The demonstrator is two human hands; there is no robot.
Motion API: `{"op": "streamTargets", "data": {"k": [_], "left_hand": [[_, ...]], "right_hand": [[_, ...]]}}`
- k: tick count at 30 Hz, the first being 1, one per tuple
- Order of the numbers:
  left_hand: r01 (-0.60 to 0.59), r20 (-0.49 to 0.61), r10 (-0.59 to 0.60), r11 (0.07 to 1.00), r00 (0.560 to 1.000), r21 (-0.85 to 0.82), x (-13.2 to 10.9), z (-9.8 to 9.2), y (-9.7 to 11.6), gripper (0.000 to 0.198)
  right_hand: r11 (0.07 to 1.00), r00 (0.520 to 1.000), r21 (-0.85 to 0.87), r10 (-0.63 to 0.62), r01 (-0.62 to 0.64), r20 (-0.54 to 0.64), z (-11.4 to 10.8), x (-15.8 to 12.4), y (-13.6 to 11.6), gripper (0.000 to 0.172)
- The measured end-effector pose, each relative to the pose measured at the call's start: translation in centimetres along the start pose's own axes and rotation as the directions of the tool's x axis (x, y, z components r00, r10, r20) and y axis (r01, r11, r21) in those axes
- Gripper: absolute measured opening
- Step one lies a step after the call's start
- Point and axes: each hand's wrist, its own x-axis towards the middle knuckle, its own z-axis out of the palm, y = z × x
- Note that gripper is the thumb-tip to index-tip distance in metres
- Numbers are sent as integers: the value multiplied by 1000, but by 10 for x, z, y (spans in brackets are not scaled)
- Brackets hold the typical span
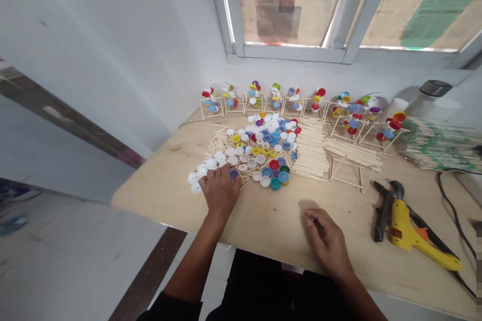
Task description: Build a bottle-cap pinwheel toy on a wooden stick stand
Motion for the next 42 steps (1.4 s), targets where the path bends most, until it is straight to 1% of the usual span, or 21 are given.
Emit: {"op": "streamTargets", "data": {"k": [3,6,11,14,16,20,22,25,29,33,35,39,42], "left_hand": [[7,-12,-7,998,1000,-61,-2,-4,2,38],[-8,-31,3,986,1000,-164,-8,-9,8,39],[-107,4,115,940,993,-324,-16,-10,33,40],[-143,39,169,918,985,-369,-15,-6,50,38],[-156,64,194,911,979,-383,-14,-3,57,38],[-173,82,222,903,972,-394,-11,0,58,39],[-175,76,218,911,973,-373,-9,-1,53,36],[-194,98,226,945,969,-265,-1,-6,47,29],[-245,161,273,954,949,-170,23,-10,47,25],[-346,278,362,932,890,-104,51,-6,62,22],[-387,338,385,920,859,-66,62,-4,71,22],[-438,439,389,899,810,12,75,-4,87,22],[-456,487,373,888,790,58,80,-5,93,24]], "right_hand": [[1000,1000,1,-4,4,0,0,0,0,19],[1000,1000,-6,6,-6,11,0,0,0,19],[1000,1000,-25,1,0,10,1,-1,-1,19],[1000,1000,-29,-5,5,9,1,-1,-2,19],[1000,1000,-27,-9,9,5,1,-1,-2,18],[999,1000,-37,-27,27,-6,1,0,-4,18],[999,999,-40,-34,34,-8,1,0,-5,18],[998,999,-48,-40,40,-6,1,0,-6,17],[996,999,-77,-39,41,20,1,0,-7,17],[996,999,-79,-44,46,25,0,1,-9,17],[996,999,-74,-47,47,8,0,2,-11,17],[998,999,-53,-45,45,-7,-1,3,-13,17],[998,999,-47,-40,40,-2,-1,3,-15,18]]}}
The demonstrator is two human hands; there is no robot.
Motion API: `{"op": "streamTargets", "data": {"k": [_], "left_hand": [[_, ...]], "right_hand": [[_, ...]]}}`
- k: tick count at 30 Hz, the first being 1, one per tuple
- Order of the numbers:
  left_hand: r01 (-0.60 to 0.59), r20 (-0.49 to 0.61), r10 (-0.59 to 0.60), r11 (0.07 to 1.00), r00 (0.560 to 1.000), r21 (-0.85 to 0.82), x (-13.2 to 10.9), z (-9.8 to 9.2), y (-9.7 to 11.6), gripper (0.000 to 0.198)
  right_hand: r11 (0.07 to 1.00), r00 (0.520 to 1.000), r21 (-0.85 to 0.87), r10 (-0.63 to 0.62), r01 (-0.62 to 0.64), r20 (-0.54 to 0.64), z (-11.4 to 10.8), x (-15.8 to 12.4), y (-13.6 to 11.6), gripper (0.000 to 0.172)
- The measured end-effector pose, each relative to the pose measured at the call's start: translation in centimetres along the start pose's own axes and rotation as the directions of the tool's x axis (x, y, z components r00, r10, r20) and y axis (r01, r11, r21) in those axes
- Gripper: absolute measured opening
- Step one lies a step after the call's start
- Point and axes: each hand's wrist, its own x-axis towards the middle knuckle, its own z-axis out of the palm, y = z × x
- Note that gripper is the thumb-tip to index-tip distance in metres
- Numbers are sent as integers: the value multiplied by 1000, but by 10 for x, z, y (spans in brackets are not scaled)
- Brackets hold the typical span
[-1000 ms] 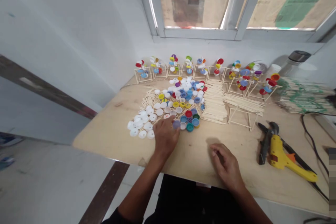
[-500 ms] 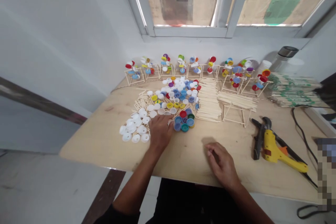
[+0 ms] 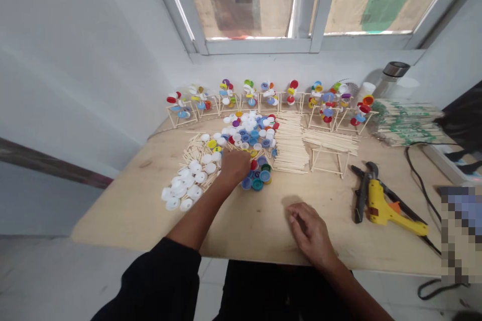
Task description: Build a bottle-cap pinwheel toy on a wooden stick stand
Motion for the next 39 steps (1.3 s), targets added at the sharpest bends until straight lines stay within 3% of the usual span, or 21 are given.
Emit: {"op": "streamTargets", "data": {"k": [8,14,18,22,26,29,36,39], "left_hand": [[-4,56,2,999,998,37,4,-4,1,25],[-33,-23,34,999,999,22,5,-7,3,28],[-162,-107,162,987,981,1,5,-9,26,26],[-336,-136,330,942,934,-16,3,-4,59,18],[-399,-165,389,917,906,-30,-2,0,76,17],[-363,-176,351,931,919,-35,-9,-1,66,19],[-85,-137,83,996,987,-10,-26,2,0,28],[-35,-85,36,999,996,16,-23,4,-16,27]], "right_hand": [[1000,1000,13,-9,9,9,1,-1,2,18],[1000,999,28,-2,1,36,-1,0,0,16],[1000,999,22,-8,7,42,-1,1,-2,16],[999,1000,42,-10,9,27,1,0,-1,15],[997,1000,73,-5,3,23,1,-1,0,15],[997,1000,72,-8,6,28,1,0,0,15],[998,998,54,-42,40,36,0,1,2,15],[999,998,31,-45,43,46,1,0,3,15]]}}
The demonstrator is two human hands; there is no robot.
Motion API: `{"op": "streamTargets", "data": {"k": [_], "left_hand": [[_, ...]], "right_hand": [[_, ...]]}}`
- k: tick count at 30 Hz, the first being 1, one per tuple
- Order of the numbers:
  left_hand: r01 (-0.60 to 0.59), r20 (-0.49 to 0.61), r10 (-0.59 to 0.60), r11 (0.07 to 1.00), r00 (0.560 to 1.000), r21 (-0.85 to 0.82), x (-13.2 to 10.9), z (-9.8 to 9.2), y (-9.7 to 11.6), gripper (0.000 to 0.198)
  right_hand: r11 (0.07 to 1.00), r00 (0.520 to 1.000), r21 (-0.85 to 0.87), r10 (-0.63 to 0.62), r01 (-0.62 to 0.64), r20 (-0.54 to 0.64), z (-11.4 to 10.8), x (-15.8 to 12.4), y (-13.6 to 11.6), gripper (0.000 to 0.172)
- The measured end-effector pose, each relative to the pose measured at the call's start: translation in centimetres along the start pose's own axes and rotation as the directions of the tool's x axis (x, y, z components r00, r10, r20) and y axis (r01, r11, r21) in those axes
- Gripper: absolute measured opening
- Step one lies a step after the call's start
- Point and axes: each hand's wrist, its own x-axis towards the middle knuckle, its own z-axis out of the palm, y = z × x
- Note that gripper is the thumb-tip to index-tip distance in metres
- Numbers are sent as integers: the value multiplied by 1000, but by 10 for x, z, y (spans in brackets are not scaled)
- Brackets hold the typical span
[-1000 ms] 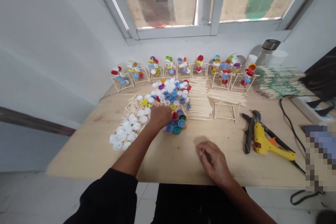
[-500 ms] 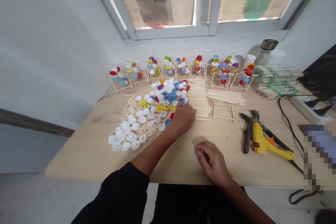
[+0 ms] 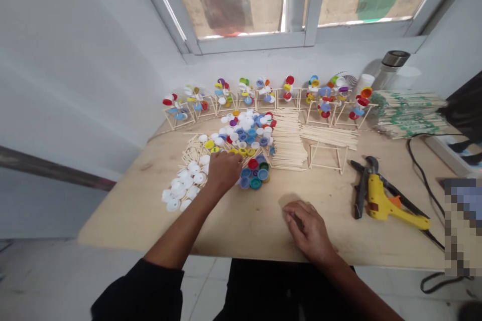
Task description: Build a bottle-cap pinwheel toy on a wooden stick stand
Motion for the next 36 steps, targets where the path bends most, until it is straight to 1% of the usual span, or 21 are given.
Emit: {"op": "streamTargets", "data": {"k": [3,8,12,16,21,25,29,32,36], "left_hand": [[-6,72,5,1000,997,19,10,1,-4,26],[-33,167,25,998,986,45,22,0,0,25],[-42,174,32,998,984,50,24,1,0,24],[-49,156,42,998,987,38,25,2,0,30],[-51,177,46,998,983,22,28,-3,7,26],[-43,164,42,999,986,2,18,-11,10,25],[-81,178,87,996,980,-41,-3,-16,8,23],[-117,195,126,991,973,-57,-20,-13,9,23],[-132,186,137,990,973,-38,-35,-4,15,23]], "right_hand": [[1000,1000,-21,7,-7,4,0,-1,0,15],[1000,1000,-28,10,-10,4,0,-1,0,14],[1000,1000,-22,13,-13,3,0,0,-1,15],[1000,1000,-10,22,-22,15,0,0,-1,15],[999,999,-2,39,-39,23,0,-1,-3,14],[1000,999,-2,31,-31,8,0,0,-2,15],[1000,1000,-16,11,-11,-3,-1,0,-2,15],[999,1000,-32,9,-9,10,-2,1,-2,17],[999,1000,-41,7,-7,4,-3,2,-4,17]]}}
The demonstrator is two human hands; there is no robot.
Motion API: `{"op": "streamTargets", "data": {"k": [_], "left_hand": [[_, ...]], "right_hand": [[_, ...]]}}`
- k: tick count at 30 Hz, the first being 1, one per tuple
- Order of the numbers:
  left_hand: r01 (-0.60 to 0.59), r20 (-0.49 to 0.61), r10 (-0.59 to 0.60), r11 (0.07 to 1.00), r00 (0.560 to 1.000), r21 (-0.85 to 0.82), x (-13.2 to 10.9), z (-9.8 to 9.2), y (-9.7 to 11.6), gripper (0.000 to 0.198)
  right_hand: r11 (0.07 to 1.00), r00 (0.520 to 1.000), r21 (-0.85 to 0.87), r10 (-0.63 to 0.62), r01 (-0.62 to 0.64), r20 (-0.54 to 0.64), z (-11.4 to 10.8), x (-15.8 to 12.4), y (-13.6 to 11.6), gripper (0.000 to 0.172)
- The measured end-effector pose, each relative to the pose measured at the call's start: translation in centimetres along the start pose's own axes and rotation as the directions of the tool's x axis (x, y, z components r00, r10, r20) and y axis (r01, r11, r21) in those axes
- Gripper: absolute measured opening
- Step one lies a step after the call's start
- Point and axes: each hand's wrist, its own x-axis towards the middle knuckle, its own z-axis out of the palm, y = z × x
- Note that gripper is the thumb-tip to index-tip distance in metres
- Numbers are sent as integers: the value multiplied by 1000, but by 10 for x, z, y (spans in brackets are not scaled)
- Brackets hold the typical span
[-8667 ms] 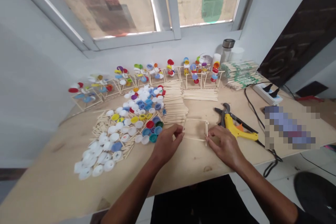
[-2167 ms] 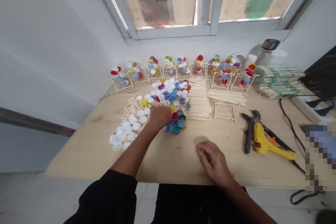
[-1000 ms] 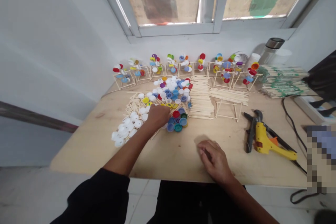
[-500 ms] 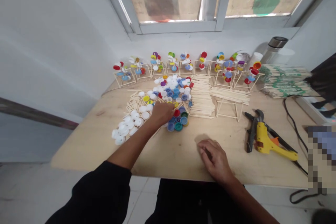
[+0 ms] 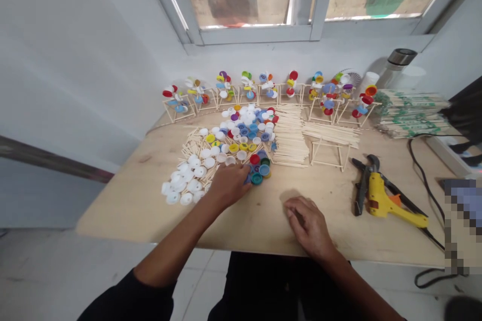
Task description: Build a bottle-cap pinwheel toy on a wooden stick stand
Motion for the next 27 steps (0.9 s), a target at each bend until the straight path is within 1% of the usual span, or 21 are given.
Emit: {"op": "streamTargets", "data": {"k": [6,11,14,17,18,20,21,24,27], "left_hand": [[-3,-40,3,1000,999,3,-11,9,7,20],[42,-95,-43,999,995,-11,-11,12,6,20],[80,-144,-84,996,986,-36,-11,15,6,26],[111,-196,-125,991,973,-80,-22,21,2,36],[123,-217,-143,987,966,-103,-29,23,-1,37],[161,-291,-216,966,932,-200,-48,31,-9,31],[202,-318,-272,950,908,-236,-59,36,-15,28],[358,-352,-434,896,829,-263,-87,50,-31,30],[433,-317,-481,876,818,-213,-100,60,-41,34]], "right_hand": [[1000,1000,-8,-2,2,-11,1,0,0,15],[1000,1000,-19,-4,4,-14,1,-2,2,16],[1000,1000,-23,-9,8,-14,1,-2,4,15],[1000,1000,-27,-9,9,-8,2,-3,5,15],[1000,1000,-27,-10,10,-8,2,-3,5,15],[999,1000,-31,-13,12,-13,2,-3,6,16],[999,1000,-33,-14,13,-18,2,-3,6,16],[999,1000,-39,-16,15,-13,2,-3,6,15],[999,1000,-46,-12,12,3,1,-3,5,16]]}}
